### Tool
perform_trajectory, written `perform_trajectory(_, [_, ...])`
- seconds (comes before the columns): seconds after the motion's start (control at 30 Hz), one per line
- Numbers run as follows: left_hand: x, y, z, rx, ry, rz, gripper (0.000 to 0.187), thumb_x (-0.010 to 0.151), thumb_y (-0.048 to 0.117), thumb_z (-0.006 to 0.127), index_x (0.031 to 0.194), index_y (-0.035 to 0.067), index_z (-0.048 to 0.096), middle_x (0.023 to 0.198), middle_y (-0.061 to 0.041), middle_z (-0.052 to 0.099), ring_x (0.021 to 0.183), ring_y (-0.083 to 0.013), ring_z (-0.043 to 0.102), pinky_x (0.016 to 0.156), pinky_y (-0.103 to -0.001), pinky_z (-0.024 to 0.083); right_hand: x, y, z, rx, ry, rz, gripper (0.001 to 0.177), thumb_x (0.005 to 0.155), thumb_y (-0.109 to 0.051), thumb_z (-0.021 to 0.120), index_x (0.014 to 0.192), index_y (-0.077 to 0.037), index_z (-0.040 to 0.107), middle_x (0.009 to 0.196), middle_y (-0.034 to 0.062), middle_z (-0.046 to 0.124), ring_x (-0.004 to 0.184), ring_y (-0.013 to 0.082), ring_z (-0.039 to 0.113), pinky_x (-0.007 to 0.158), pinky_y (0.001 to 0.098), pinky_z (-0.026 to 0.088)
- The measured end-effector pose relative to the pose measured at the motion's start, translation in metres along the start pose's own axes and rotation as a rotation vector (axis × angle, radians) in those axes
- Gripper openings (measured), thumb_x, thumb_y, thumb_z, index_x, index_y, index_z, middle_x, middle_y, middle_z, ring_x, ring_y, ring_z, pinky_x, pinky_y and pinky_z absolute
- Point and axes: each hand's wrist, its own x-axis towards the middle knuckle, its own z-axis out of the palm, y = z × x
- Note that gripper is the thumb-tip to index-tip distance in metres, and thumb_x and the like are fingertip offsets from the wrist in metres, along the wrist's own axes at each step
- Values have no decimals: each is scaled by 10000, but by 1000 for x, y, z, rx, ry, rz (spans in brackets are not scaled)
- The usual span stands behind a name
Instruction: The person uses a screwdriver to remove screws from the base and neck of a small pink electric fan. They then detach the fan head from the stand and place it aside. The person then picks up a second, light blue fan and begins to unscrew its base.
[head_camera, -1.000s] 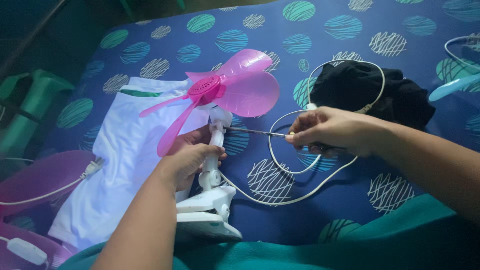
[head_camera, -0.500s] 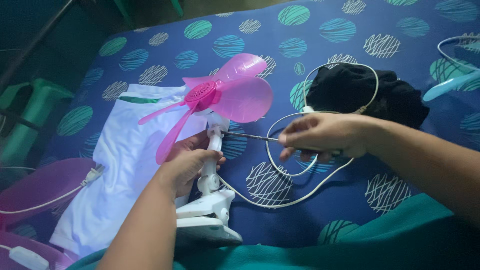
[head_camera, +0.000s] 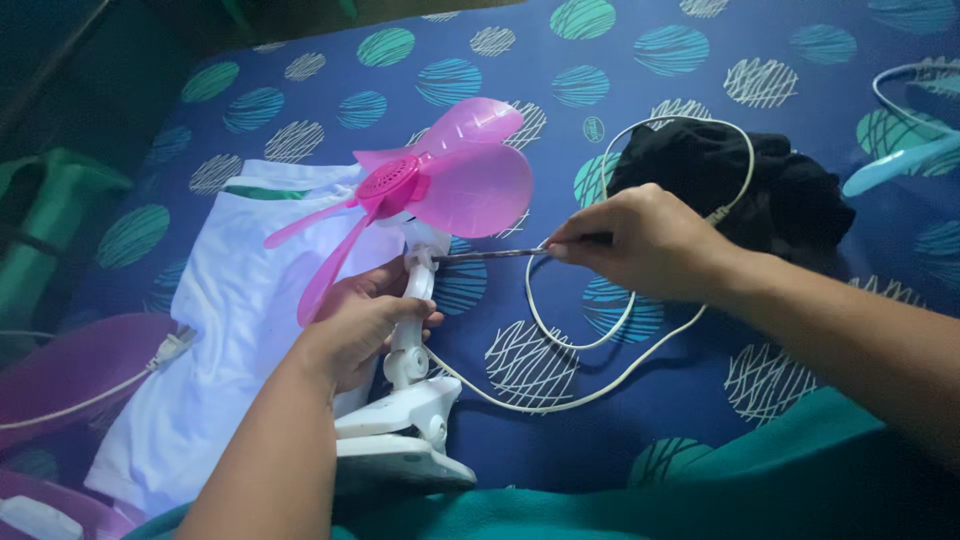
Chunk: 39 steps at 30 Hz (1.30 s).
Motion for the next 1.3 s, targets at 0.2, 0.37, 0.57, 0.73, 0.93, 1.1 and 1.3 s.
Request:
perform_trajectory(0.2, [-1,0,1,53,-19,-39,667,812,37,724,1433,260,621,980,-53,726,833,-156,682,738,-400,549,7,15,4,562,-270,797,310,896,-322,768,1102,-96,819,836,90,799,519,80,554,374,228,337])
perform_trajectory(0.37, [-1,0,4,28,-13,-48,667,809,34,724,1436,240,622,946,-53,721,835,-174,676,716,-423,552,1,45,20,1114,-450,1079,287,930,-287,687,1089,-49,712,910,72,723,513,31,499,309,150,288])
perform_trajectory(0.57, [-1,-4,-1,-27,-17,-43,615,809,15,714,1377,242,651,952,-48,716,837,-162,687,689,-426,550,-2,49,26,1295,-533,1098,310,945,-319,676,1091,-46,698,924,59,718,554,18,512,321,130,320])
perform_trajectory(0.73, [2,-8,-7,-97,-72,53,520,824,46,734,1336,116,678,1008,-41,741,905,-170,726,772,-350,579,9,22,-5,339,-350,588,420,885,-415,747,1206,-145,774,1011,68,790,829,149,692,650,323,527])
perform_trajectory(0.93, [-1,-1,-8,-46,-65,53,619,779,57,715,1375,146,577,1007,5,723,866,-153,724,751,-339,588,6,-6,-13,201,-300,407,412,805,-375,791,1155,-157,797,1049,48,803,1038,163,741,917,348,566])
perform_trajectory(1.1, [3,1,9,116,42,25,447,923,263,717,1345,175,600,850,-59,572,691,-150,553,607,-341,496,14,8,-29,253,-211,653,424,918,-238,777,1320,-115,732,984,148,783,756,220,652,583,342,518])
perform_trajectory(1.3, [7,3,0,-125,73,255,400,900,220,702,1292,177,637,786,-9,611,643,-117,566,559,-307,497,12,17,-36,526,-7,591,437,859,-202,756,1255,-24,708,869,60,720,672,105,613,500,240,447])
